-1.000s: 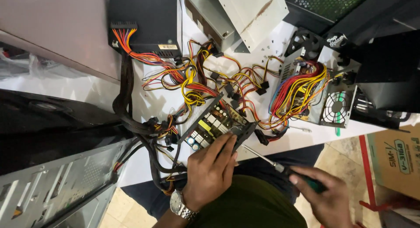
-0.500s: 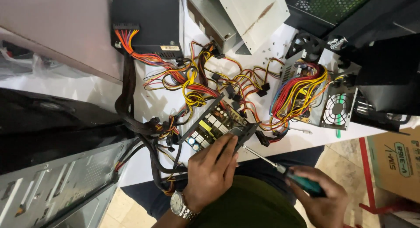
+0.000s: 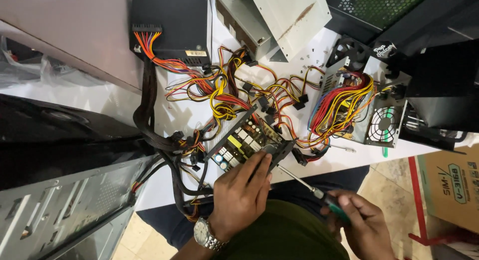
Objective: The person uses a screwdriver to remove screws from a computer power supply unit. They then use a red cloth to wipe the internal components of the unit.
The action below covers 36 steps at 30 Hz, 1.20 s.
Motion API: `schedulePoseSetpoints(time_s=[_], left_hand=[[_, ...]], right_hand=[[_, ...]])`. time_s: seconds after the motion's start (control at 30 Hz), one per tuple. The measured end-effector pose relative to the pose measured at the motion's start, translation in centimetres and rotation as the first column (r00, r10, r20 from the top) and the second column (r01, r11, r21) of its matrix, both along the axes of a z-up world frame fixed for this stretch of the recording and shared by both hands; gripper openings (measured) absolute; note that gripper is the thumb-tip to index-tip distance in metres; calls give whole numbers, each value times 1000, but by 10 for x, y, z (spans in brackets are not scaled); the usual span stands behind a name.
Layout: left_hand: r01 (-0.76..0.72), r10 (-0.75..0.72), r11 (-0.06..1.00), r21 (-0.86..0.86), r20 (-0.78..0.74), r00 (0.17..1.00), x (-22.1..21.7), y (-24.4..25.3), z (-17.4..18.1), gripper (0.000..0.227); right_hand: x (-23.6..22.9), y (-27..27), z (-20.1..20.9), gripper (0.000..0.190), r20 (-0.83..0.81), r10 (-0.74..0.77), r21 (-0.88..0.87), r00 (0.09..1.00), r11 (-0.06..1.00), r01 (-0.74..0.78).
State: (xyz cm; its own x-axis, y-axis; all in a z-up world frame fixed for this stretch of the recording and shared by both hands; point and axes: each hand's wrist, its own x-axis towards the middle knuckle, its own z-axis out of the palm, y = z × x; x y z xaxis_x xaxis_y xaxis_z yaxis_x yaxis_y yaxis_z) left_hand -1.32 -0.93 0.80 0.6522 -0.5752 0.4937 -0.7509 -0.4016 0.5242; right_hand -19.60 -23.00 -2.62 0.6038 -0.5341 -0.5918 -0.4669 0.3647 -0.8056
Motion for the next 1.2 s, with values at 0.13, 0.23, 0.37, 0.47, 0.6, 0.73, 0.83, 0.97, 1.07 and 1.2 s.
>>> schedulePoseSetpoints(time_s=[0.13,0.23,0.37,0.47,0.6,0.73,0.83,0.97,1.07,1.2], left_hand=[[-16,15,999,33,26,1000,-2,0,3,29],[-21,19,997,72,34,999,-4,1,2,30],[-62,43,987,147,132,990,-2,-1,12,27],[17,-45,989,150,184,982,2,-1,18,22],[130,-180,969,208,244,953,8,-9,21,16],[111,-194,959,260,320,927,8,-18,31,18],[126,-189,971,205,330,925,6,-22,30,16],[129,-148,986,102,216,965,-2,-30,26,15],[166,-170,985,54,92,981,3,-36,32,11],[262,-264,964,46,52,963,32,-43,39,12]], right_hand=[[-11,-2,-7,42,13,78,-252,997,965,-72],[-15,-3,-14,40,170,164,-64,972,986,-156],[-6,5,-4,25,156,184,-338,970,933,-123],[-7,5,-6,37,203,285,-459,937,873,-166],[-8,1,-5,29,207,282,-446,937,880,-166],[-2,3,5,21,252,324,-508,912,846,-160],[3,2,13,24,286,334,-522,898,840,-146],[4,-9,18,24,307,357,-559,882,818,-137],[-3,-21,17,23,304,309,-501,901,856,-125],[-15,-43,-1,27,373,283,-431,884,896,-105]])
